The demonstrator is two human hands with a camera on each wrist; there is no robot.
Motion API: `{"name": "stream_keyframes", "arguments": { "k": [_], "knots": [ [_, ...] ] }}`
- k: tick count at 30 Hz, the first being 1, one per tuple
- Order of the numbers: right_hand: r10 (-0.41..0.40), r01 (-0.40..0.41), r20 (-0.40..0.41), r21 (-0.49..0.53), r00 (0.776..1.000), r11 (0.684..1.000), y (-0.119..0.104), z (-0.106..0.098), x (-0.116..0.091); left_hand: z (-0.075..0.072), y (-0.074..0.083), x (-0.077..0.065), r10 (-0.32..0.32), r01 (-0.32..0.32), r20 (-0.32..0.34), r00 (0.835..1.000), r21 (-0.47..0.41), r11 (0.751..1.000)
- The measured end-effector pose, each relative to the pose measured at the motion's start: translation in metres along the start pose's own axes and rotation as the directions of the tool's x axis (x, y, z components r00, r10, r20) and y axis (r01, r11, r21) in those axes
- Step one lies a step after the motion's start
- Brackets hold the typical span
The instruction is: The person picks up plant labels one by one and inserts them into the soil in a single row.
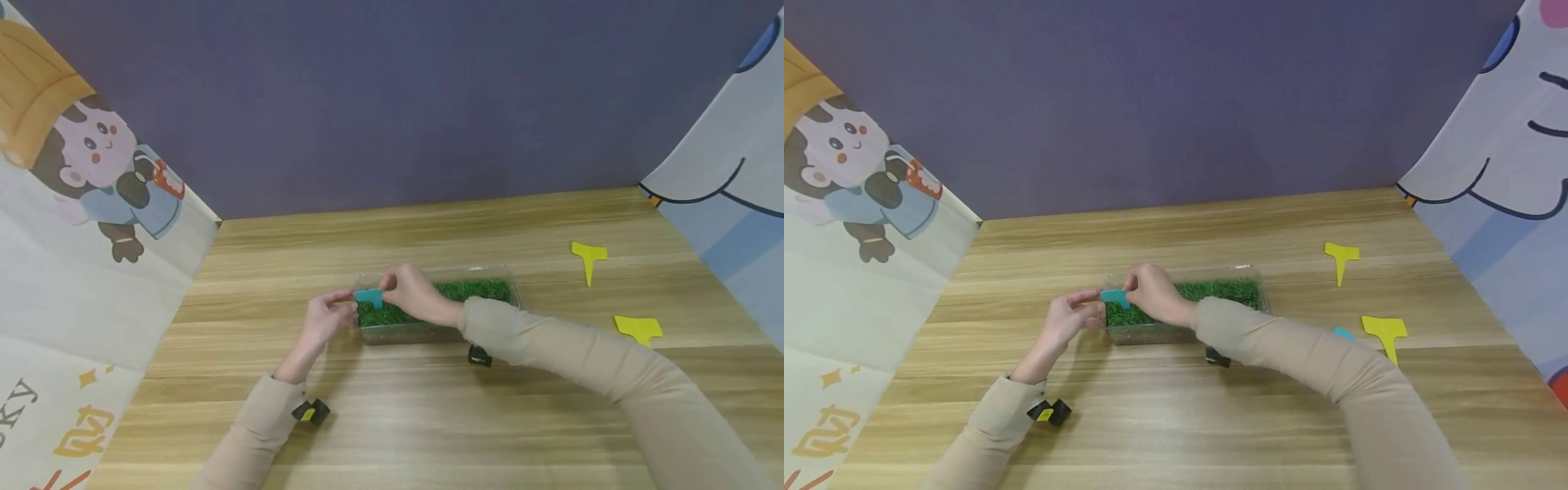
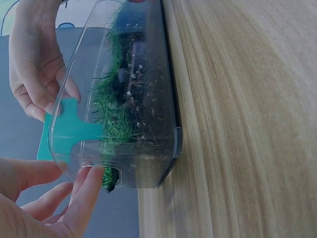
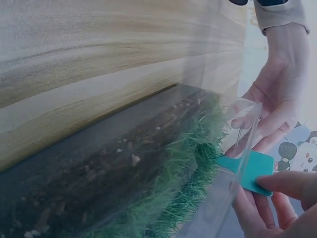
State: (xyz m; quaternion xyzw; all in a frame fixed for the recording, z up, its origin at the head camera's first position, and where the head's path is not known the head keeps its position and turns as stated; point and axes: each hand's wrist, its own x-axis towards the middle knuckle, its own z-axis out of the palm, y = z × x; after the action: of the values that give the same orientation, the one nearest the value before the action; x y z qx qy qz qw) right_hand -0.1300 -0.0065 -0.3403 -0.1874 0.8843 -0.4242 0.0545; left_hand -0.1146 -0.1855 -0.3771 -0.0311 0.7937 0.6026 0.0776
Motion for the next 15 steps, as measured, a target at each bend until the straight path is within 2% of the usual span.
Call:
{"name": "stream_keyframes", "arguments": {
  "k": [15],
  "knots": [
    [0.018, -0.020, 0.129, 0.019, 0.991, 1.000, -0.0038, -0.0097, 0.0016, 0.0000, 0.0013, 0.0000, -0.026, 0.025, -0.001, 1.000, -0.018, 1.000]
  ]
}}
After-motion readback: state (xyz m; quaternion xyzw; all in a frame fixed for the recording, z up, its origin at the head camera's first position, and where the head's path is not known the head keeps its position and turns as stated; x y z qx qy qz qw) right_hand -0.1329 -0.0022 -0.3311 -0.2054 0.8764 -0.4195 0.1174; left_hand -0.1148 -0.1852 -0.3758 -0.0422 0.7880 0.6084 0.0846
